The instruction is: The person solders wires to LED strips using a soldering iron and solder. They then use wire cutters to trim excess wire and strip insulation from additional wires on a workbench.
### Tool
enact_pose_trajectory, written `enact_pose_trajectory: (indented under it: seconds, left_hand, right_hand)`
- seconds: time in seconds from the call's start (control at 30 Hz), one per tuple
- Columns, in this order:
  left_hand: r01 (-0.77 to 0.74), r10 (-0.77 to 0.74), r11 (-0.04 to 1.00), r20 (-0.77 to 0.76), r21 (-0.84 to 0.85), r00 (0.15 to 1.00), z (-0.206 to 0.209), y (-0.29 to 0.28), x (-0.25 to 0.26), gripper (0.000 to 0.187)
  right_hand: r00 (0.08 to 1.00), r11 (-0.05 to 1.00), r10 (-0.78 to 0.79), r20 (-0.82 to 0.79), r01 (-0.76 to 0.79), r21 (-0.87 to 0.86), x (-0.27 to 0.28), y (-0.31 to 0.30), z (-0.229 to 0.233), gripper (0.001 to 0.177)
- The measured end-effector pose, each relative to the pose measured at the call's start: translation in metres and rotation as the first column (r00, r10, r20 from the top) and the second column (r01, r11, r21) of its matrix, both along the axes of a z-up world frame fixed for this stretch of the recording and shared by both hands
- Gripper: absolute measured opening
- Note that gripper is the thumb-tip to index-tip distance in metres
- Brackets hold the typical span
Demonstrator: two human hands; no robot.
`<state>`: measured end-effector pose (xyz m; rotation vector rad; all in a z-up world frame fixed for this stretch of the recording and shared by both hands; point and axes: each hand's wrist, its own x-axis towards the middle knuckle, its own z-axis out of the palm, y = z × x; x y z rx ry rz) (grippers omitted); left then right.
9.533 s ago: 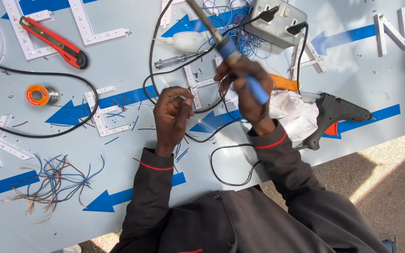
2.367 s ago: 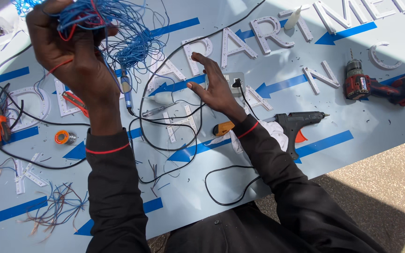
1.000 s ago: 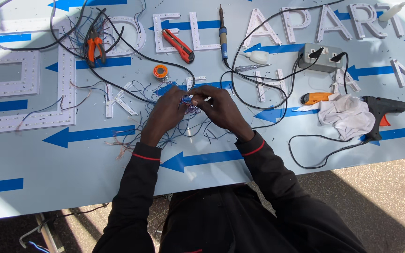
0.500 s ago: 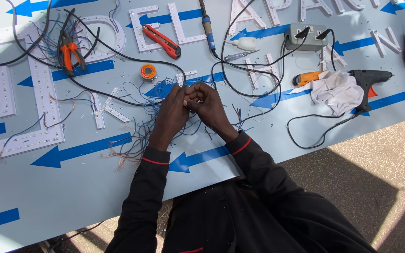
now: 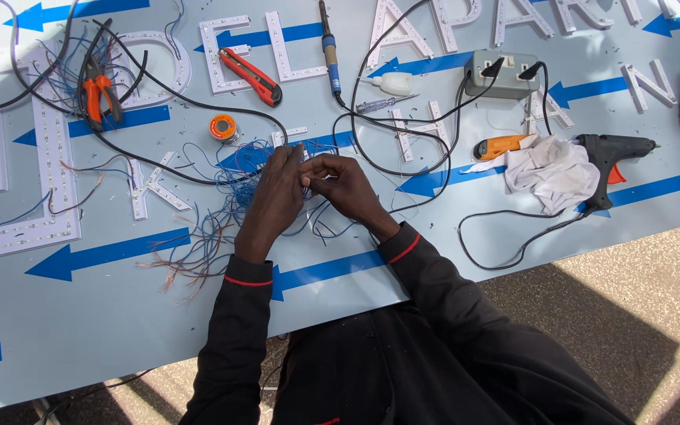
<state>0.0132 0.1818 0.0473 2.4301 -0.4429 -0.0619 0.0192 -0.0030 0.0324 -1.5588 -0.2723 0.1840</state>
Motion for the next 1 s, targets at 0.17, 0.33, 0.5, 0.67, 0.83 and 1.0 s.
enact_pose_trajectory:
  seconds: [0.17, 0.33, 0.5, 0.67, 0.83, 1.0]
  left_hand:
    - [-0.099, 0.081, 0.978, -0.106, -0.183, 0.991, 0.015, -0.036, -0.015, 0.093]
    - [-0.166, 0.11, 0.934, -0.188, -0.316, 0.976, 0.02, -0.065, -0.021, 0.106]
    - [-0.245, 0.148, 0.866, -0.244, -0.437, 0.959, 0.006, -0.084, -0.027, 0.115]
    - [-0.273, 0.185, 0.887, -0.256, -0.372, 0.949, 0.011, -0.099, -0.028, 0.124]
    - [-0.233, 0.163, 0.913, -0.224, -0.336, 0.961, 0.005, -0.108, -0.021, 0.125]
    - [-0.267, 0.239, 0.955, 0.195, 0.131, 0.951, 0.014, -0.092, -0.029, 0.053]
  right_hand:
    - [0.999, 0.999, 0.022, 0.048, -0.02, -0.047, 0.003, -0.022, -0.005, 0.026]
    - [0.995, 0.997, 0.045, 0.085, -0.04, -0.058, 0.011, -0.047, -0.014, 0.024]
    - [0.971, 0.979, 0.202, 0.131, -0.197, -0.053, 0.012, -0.071, -0.011, 0.019]
    - [0.933, 0.954, 0.299, 0.198, -0.284, -0.099, 0.014, -0.09, -0.001, 0.017]
    - [0.937, 0.966, 0.25, 0.244, -0.224, -0.131, 0.018, -0.1, -0.007, 0.008]
    - [0.988, 0.992, 0.11, 0.109, -0.115, 0.043, 0.02, -0.111, -0.013, 0.013]
